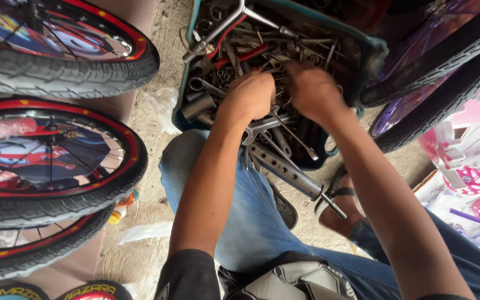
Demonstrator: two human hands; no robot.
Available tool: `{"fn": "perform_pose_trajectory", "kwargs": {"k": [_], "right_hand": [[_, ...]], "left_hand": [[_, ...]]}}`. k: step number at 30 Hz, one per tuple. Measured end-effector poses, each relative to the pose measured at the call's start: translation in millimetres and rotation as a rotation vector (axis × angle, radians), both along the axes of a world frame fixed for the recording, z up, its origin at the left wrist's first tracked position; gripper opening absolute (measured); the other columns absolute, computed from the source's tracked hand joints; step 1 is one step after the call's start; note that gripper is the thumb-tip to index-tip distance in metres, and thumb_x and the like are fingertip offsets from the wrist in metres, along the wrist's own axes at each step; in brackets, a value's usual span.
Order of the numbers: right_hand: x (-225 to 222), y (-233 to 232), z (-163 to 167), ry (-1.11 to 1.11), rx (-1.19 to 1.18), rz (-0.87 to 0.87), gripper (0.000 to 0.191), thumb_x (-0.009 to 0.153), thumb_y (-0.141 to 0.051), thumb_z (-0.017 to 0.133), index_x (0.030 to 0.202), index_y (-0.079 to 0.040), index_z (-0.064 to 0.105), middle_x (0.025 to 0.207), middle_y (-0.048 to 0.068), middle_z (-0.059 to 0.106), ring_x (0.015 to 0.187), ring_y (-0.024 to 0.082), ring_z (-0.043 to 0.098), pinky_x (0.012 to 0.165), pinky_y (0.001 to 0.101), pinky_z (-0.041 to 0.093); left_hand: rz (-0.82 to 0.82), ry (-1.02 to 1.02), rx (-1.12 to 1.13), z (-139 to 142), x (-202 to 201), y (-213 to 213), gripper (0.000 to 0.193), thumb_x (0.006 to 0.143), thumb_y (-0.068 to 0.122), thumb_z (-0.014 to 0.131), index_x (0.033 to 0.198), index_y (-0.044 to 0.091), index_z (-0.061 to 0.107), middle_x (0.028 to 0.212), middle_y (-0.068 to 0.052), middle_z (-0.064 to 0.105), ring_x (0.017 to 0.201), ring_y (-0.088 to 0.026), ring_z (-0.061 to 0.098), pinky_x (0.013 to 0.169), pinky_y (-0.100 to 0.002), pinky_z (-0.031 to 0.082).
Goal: The person sits on the workshop floor assembling a pink children's bicycle handlebar. They fit the handlebar stem clamp, retrieve bolts and a wrench from a tool bin, position the handlebar in the stem, and tighten the clamp bolts by hand and with a wrench.
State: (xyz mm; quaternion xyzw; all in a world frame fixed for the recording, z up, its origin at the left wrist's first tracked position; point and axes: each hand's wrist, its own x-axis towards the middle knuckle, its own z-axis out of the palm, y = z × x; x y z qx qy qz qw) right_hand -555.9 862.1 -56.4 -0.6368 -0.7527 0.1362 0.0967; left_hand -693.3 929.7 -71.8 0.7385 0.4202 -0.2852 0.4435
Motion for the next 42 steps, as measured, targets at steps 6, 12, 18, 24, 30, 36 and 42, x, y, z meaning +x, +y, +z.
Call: {"fn": "perform_pose_trajectory", "kwargs": {"k": [6,12,18,24,30,36,42], "right_hand": [[-37.8,45.5,14.8,-0.275,-0.509,-0.025,0.048,0.091,-0.018,0.063,0.135,0.0,0.053,0.126,0.019,0.06,0.085,0.035,0.075,0.06,0.0481,0.059],[-49.7,60.3,23.2,-0.377,-0.448,-0.018,0.03,0.092,-0.019,0.064,0.119,-0.006,0.064,0.107,0.014,0.071,0.087,0.027,0.075,0.067,0.0392,0.058],[-33.7,56.6,20.2,-0.323,-0.427,0.076,0.019,0.09,-0.02,0.064,0.103,-0.008,0.07,0.097,0.013,0.074,0.08,0.026,0.075,0.062,0.0395,0.058],[-0.2,5.3,34.6,0.02,-0.361,-0.134,0.021,0.095,-0.024,0.064,0.088,-0.005,0.071,0.083,0.015,0.072,0.07,0.034,0.07,0.062,0.0432,0.054],[41.0,-85.0,79.8,0.853,-0.652,-0.571,0.036,0.107,-0.023,0.049,0.084,-0.002,0.069,0.066,0.004,0.066,0.056,0.01,0.053,0.051,0.0309,0.045],[44.9,-150.8,78.5,1.245,-0.462,-0.604,0.04,0.115,-0.024,0.046,0.089,0.001,0.063,0.073,0.001,0.054,0.067,0.009,0.056,0.081,0.0297,0.061],[42.7,-168.4,74.2,1.137,-0.51,-0.661,0.036,0.11,-0.025,0.048,0.089,0.001,0.063,0.073,0.002,0.058,0.068,0.009,0.06,0.064,0.0261,0.051]], "left_hand": [[0.033,-0.059,0.027,9.8,-1.4,10.2,0.024,0.075,-0.003,0.07,0.087,0.013,0.081,0.103,-0.016,0.075,0.1,-0.035,0.072,0.089,-0.043,0.058],[-0.003,-0.055,0.006,9.8,-3.3,14.0,0.025,0.074,-0.004,0.068,0.087,0.013,0.08,0.1,-0.017,0.074,0.097,-0.036,0.072,0.086,-0.045,0.058],[0.046,-0.134,0.024,11.0,-8.9,21.1,0.03,0.069,-0.004,0.068,0.086,0.015,0.084,0.097,-0.015,0.075,0.095,-0.033,0.072,0.086,-0.043,0.057],[0.122,-0.147,-0.095,7.1,-22.4,29.6,0.027,0.074,0.001,0.063,0.088,0.013,0.082,0.08,-0.014,0.076,0.08,-0.027,0.077,0.082,-0.04,0.059],[0.297,-0.363,-0.156,12.8,-17.7,41.1,0.019,0.086,0.009,0.066,0.1,0.004,0.078,0.091,-0.011,0.08,0.071,-0.02,0.077,0.073,-0.034,0.06],[0.391,-0.911,-0.537,27.1,-8.1,37.0,0.041,0.1,0.015,0.061,0.14,0.005,0.06,0.114,-0.011,0.079,0.081,-0.011,0.077,0.072,-0.026,0.063],[0.348,-0.98,-0.641,38.5,7.6,23.1,0.04,0.101,0.017,0.063,0.139,0.003,0.063,0.112,-0.011,0.079,0.08,-0.011,0.076,0.07,-0.025,0.065]]}}
